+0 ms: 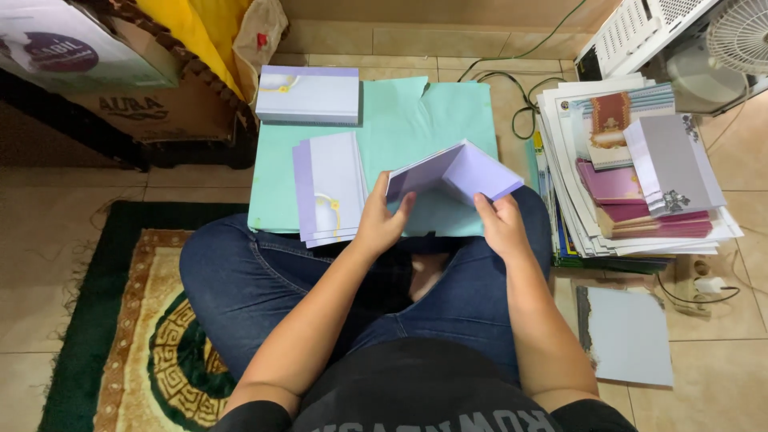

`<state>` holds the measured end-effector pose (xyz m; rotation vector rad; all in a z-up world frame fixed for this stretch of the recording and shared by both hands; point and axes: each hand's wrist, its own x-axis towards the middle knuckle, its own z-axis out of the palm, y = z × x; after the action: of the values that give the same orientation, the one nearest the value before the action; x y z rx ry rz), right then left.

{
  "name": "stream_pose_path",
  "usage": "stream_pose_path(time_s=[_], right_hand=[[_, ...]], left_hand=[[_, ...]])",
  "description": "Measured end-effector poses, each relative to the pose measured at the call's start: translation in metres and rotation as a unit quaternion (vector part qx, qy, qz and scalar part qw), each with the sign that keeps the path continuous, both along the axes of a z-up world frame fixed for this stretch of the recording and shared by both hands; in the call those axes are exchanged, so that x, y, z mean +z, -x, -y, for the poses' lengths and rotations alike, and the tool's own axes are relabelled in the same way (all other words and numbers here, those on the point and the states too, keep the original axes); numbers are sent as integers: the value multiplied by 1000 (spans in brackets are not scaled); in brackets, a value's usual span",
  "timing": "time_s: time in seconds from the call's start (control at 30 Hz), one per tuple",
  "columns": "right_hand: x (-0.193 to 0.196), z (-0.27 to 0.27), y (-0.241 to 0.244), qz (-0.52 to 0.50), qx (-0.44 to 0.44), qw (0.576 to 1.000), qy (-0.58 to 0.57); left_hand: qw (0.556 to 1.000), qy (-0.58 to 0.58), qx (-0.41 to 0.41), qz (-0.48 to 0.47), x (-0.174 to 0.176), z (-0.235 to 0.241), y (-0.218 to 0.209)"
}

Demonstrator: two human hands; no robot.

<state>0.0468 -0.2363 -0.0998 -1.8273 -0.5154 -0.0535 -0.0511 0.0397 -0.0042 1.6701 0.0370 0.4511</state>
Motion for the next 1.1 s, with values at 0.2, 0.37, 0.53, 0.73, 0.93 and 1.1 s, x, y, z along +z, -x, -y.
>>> stream_pose_path(time_s=[0.2, 0.37, 0.53, 0.73, 0.93, 1.1], right_hand=[[95, -27, 28, -27, -4, 999, -36], [123, -37, 38, -226, 64, 938, -256], [103, -31, 31, -206, -11, 972, -113], [135, -37, 43, -288, 21, 931, -223], [82, -18, 20, -275, -12, 948, -162], [106, -25, 31, -329, 28, 908, -258]], left_hand=[[998, -32, -47, -8, 4, -12, 5], [988, 73, -132, -45, 4, -24, 4], [983, 121, -116, -81, -23, -28, -4], [968, 194, -96, -130, 0, -27, -1], [971, 183, -73, -137, 8, -24, 4], [958, 230, -76, -152, 6, -14, 2]])
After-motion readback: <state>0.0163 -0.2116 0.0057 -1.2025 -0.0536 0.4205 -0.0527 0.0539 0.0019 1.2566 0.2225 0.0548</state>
